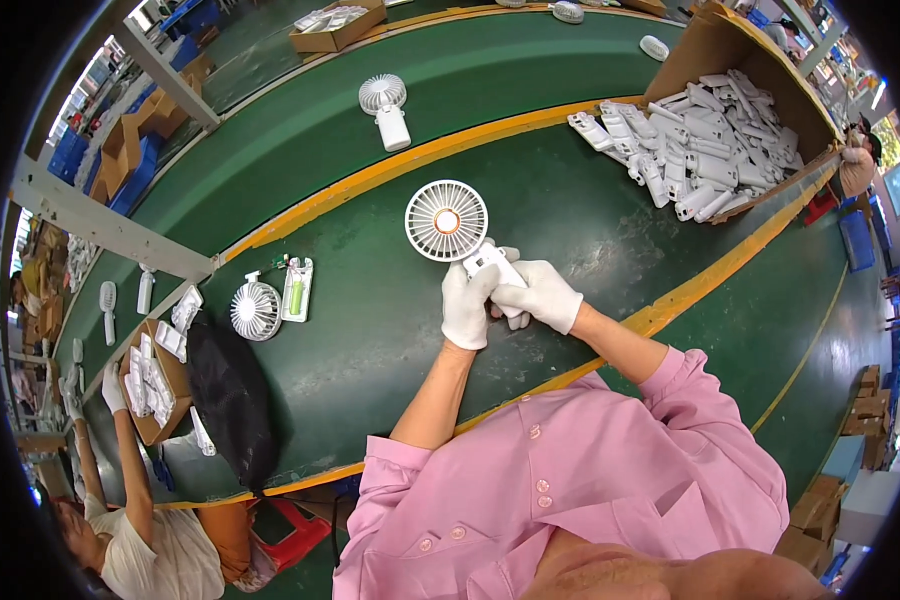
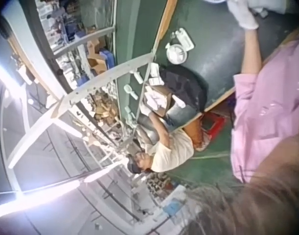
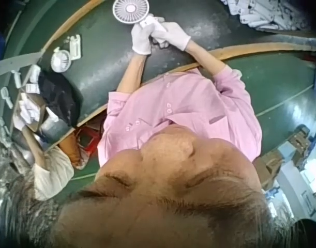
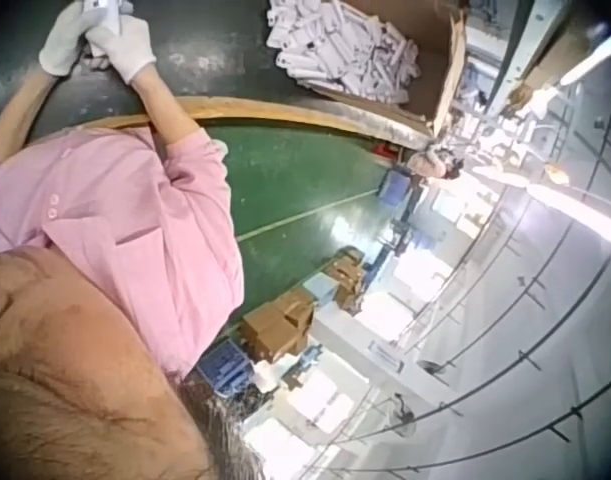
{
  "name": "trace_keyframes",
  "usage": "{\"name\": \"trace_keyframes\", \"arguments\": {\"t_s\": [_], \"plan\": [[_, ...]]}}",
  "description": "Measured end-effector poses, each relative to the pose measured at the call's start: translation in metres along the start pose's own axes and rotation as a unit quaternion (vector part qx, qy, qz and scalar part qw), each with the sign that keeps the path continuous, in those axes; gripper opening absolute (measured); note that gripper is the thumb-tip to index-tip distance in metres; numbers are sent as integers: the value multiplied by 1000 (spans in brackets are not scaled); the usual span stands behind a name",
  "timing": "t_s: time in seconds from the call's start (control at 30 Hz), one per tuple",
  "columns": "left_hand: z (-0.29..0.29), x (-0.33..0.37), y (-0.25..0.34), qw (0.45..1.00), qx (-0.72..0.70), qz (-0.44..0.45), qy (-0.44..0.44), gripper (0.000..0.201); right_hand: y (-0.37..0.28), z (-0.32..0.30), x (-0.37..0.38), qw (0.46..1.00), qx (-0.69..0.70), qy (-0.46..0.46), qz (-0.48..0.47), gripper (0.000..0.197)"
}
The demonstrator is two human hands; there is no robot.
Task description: The person assembles portable handheld fans by fitting circuit boards, batteries, and fan heads into handle casings by hand, snapping the casing covers together, and placing the assembled fans onto the conveyor belt.
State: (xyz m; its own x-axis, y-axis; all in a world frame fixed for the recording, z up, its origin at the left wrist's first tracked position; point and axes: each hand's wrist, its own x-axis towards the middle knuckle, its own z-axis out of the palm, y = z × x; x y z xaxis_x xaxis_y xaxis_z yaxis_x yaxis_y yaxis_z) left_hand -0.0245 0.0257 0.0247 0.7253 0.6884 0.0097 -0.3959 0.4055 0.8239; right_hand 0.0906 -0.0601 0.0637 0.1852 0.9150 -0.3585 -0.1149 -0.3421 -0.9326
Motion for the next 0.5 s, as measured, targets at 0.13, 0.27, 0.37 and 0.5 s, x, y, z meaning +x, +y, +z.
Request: {"name": "trace_keyframes", "arguments": {"t_s": [0.13,0.27,0.37,0.5], "plan": [[-1,-2,3,993,111,-6,49,38,1,1,3,999,-24,-10,27,24],[2,0,5,991,120,-11,57,37,5,-5,7,999,-27,-18,35,23],[1,5,3,995,85,-1,47,37,-3,-7,5,1000,-2,-28,12,21],[-5,12,-6,996,77,41,27,48,-14,-17,18,997,35,32,-60,30]]}}
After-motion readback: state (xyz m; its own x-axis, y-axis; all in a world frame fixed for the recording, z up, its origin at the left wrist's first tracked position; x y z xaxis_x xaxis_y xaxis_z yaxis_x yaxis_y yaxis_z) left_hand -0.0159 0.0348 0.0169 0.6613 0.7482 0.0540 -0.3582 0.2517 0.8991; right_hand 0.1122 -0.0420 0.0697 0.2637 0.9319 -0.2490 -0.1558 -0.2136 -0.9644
